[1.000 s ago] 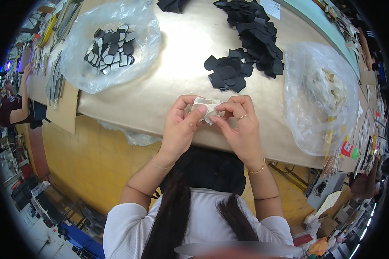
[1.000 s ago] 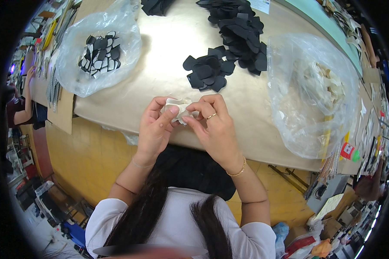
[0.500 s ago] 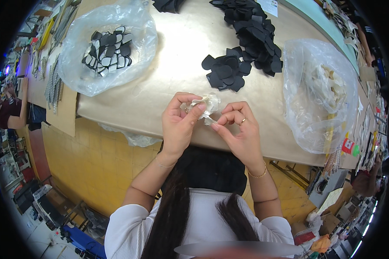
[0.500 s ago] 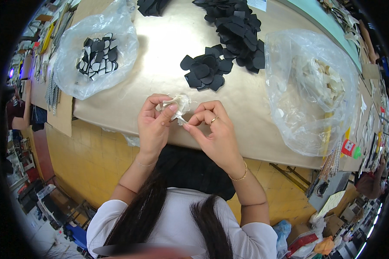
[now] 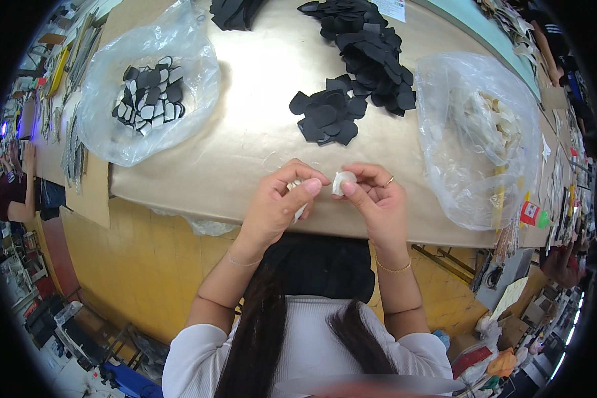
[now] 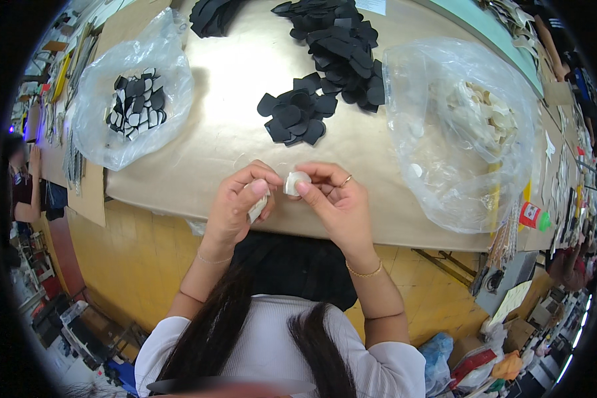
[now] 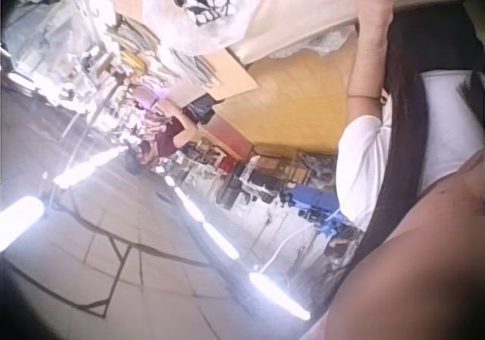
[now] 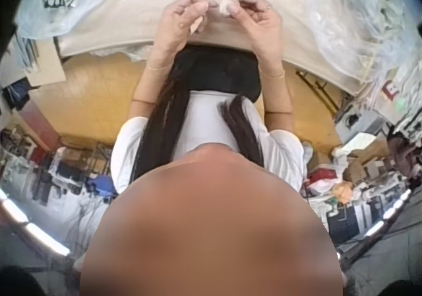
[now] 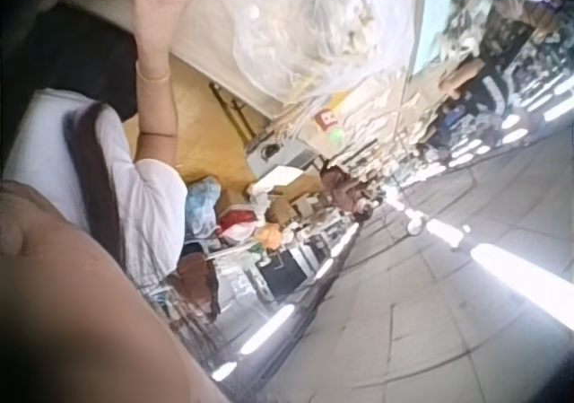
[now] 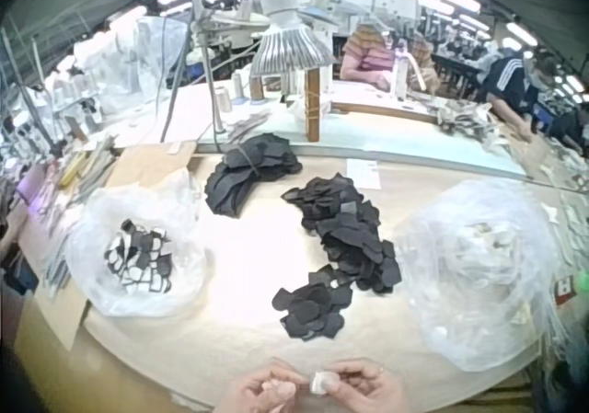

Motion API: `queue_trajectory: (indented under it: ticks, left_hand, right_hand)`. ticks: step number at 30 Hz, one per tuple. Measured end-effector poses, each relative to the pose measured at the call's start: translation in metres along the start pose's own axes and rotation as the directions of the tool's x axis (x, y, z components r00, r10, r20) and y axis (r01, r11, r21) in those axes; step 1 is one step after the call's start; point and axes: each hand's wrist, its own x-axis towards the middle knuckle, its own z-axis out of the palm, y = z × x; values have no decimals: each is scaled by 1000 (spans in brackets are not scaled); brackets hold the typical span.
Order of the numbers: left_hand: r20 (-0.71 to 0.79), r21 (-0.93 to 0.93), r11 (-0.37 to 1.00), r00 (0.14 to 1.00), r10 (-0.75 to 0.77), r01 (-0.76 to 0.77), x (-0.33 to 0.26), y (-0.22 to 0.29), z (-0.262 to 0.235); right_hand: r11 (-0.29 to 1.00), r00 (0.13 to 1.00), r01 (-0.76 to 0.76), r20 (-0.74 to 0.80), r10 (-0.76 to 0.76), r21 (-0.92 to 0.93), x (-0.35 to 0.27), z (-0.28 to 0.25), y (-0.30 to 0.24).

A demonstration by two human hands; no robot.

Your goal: The person repeatedly picks up small black and white pieces from a table, aligns them, and presses them together to form composite units. The person handles the pieces one at a time, occasionally wiping them with a cloth before assembly. The finished units are placed on the table as the process continues.

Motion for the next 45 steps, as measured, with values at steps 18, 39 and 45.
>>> queue_trajectory:
  ticks: [18, 39, 45]
  left_hand:
    - [224, 49, 999, 974, 8, -20, 2, -2, -11]
    - [100, 485, 740, 871, 481, -465, -1, -14, 11]
    - [-289, -11, 943, 904, 314, -332, -2, 3, 1]
  right_hand:
    - [916, 967, 199, 224, -125, -349, -3, -2, -19]
    - [743, 900, 435, 251, -356, -509, 3, -6, -11]
    - [923, 964, 254, -8, -267, -289, -3, -21, -11]
